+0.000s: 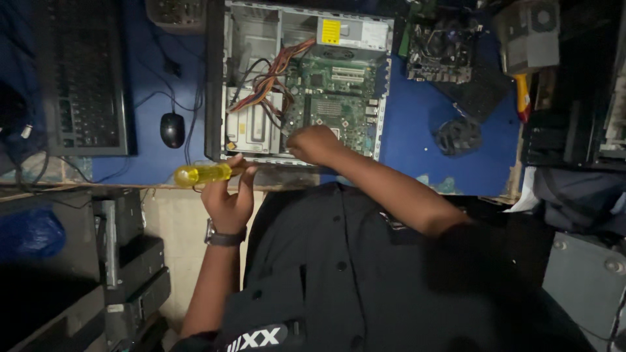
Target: The person uses a yellow screwdriver to remove screws from a computer case and then removes the motherboard. The person continues to remove screws from the case after the motherboard is removed.
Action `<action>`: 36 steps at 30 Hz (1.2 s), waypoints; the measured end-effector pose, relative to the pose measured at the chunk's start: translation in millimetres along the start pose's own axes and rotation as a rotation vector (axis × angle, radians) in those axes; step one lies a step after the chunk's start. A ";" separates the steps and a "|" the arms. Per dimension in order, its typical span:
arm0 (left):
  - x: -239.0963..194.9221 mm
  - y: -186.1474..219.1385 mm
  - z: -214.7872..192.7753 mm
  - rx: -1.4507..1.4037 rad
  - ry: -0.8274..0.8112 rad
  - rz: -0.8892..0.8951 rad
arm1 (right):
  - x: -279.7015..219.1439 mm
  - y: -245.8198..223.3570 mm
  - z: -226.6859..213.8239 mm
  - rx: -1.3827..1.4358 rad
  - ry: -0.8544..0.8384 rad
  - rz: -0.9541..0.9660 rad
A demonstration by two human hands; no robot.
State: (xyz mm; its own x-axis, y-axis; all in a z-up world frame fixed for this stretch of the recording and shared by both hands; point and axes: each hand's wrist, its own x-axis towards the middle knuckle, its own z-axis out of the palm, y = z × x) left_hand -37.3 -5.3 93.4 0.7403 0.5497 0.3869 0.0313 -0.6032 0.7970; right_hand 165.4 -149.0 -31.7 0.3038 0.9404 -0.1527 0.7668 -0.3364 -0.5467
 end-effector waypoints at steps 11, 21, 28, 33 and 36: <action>-13.4 -11.9 -8.3 -0.051 0.031 -0.123 | 21.2 11.0 25.4 -0.117 -0.069 -0.006; -10.2 -15.4 -5.7 -0.051 0.011 -0.179 | 25.3 25.4 46.6 -0.170 -0.018 -0.074; -6.2 -18.8 0.2 -0.013 -0.028 -0.090 | 25.2 28.9 51.3 -0.027 0.079 -0.101; -3.1 -15.9 4.5 -0.016 -0.059 -0.120 | 21.7 25.6 45.0 0.016 0.066 -0.007; -1.6 -16.7 6.9 0.009 -0.068 -0.094 | 14.7 24.0 29.9 0.079 0.091 0.010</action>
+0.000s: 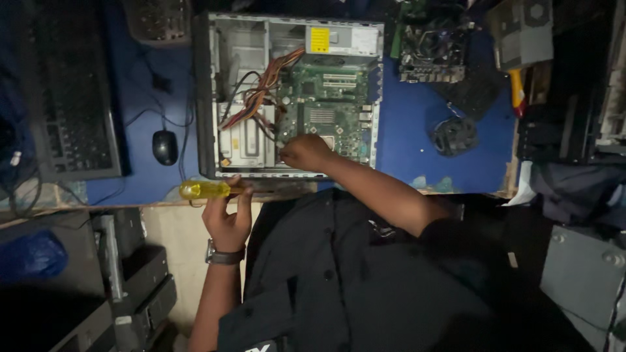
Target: The person uses a yellow screwdriver to remove screws from a computer case and then removes the motherboard. The person continues to remove screws from the case after the motherboard is removed.
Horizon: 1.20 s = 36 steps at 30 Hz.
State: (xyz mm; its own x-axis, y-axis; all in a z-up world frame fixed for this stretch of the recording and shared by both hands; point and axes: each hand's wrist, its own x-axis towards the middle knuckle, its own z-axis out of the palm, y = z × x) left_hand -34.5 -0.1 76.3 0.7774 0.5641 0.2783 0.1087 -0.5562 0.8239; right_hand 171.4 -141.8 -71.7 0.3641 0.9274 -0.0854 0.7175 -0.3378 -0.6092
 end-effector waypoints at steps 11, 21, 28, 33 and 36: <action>16.4 -0.6 21.7 -0.049 -0.139 0.085 | -134.8 35.1 -54.4 0.668 0.531 0.520; 38.1 25.0 42.3 -0.109 -0.266 0.160 | -276.6 139.0 -4.6 0.500 1.071 0.866; 41.8 37.4 41.3 -0.087 -0.265 0.197 | -292.4 169.1 20.6 0.315 1.090 1.010; 46.2 39.6 47.0 -0.146 -0.269 0.172 | -282.7 164.8 10.4 0.465 1.150 0.903; 49.6 42.7 49.9 -0.137 -0.255 0.153 | -268.3 134.6 -6.3 0.338 1.093 0.893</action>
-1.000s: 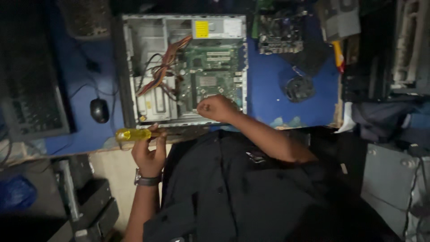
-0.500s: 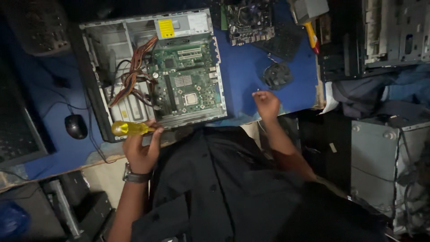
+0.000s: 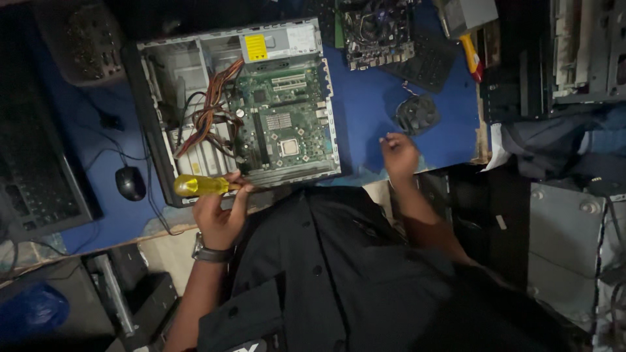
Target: The person uses a yellow screwdriver to remove screws from a computer case and then removes the motherboard. The person continues to remove screws from the case after the motherboard is removed.
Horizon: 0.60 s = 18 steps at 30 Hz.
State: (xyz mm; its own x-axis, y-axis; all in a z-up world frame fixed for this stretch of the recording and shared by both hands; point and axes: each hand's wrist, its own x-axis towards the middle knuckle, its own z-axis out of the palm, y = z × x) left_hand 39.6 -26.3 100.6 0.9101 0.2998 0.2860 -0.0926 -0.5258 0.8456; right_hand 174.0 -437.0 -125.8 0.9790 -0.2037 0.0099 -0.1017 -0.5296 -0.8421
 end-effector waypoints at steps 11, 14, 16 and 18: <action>83.5 12.1 50.1 -0.139 -0.079 0.193 | 27.4 -318.6 -24.5 0.456 -0.700 -0.533; 112.7 6.3 75.1 -0.156 -0.203 0.223 | 39.3 -382.0 -26.3 0.318 -0.694 -0.787; 129.4 2.2 92.3 -0.135 -0.212 0.298 | 44.7 -402.7 -24.0 0.181 -0.688 -0.814; 142.5 -3.8 105.5 -0.154 -0.249 0.329 | 52.7 -407.9 -15.8 0.158 -0.671 -0.787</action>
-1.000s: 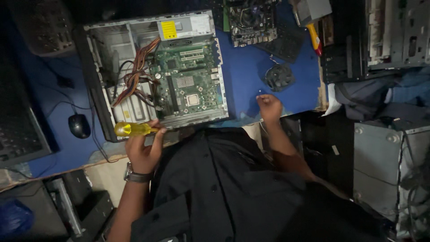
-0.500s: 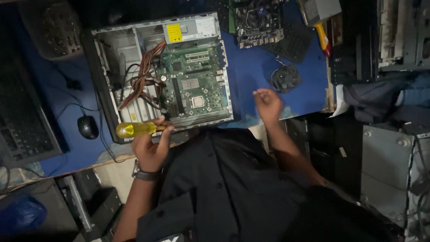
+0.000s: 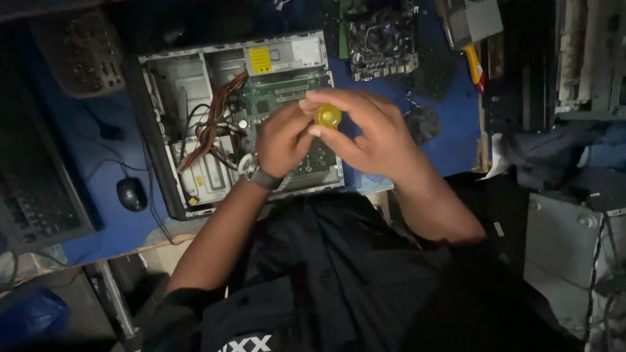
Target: The person uses a yellow screwdriver to remove screws from a computer case and then removes the motherboard. The person continues to remove screws from the case after the motherboard is removed.
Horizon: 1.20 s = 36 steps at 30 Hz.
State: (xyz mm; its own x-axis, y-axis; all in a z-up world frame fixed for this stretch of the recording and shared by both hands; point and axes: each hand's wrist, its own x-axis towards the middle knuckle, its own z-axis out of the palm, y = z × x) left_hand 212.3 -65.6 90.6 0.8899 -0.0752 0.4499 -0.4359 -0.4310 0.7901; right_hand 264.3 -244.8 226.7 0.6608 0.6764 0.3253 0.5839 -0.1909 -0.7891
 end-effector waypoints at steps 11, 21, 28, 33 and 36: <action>31.1 -50.8 34.5 -0.154 -0.176 -0.048 | -4.2 63.0 -3.3 -0.026 0.087 0.120; 26.0 -64.6 48.8 -0.120 -0.243 -0.077 | -16.7 82.4 -1.8 -0.012 0.093 0.184; 24.3 -64.8 51.9 -0.095 -0.235 -0.082 | -20.4 88.0 -1.0 0.045 0.087 0.174; 23.3 -65.7 52.2 -0.098 -0.251 -0.110 | -18.9 87.9 0.9 0.045 0.085 0.187; 22.2 -66.3 54.0 -0.083 -0.229 -0.099 | -19.1 87.3 0.5 0.077 0.072 0.185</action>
State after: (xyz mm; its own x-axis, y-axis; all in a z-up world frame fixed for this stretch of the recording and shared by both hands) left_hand 268.2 -87.2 25.7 0.9317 -0.2422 0.2705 -0.3467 -0.3720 0.8610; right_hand 302.4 -274.0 151.3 0.7868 0.5819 0.2058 0.4139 -0.2502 -0.8753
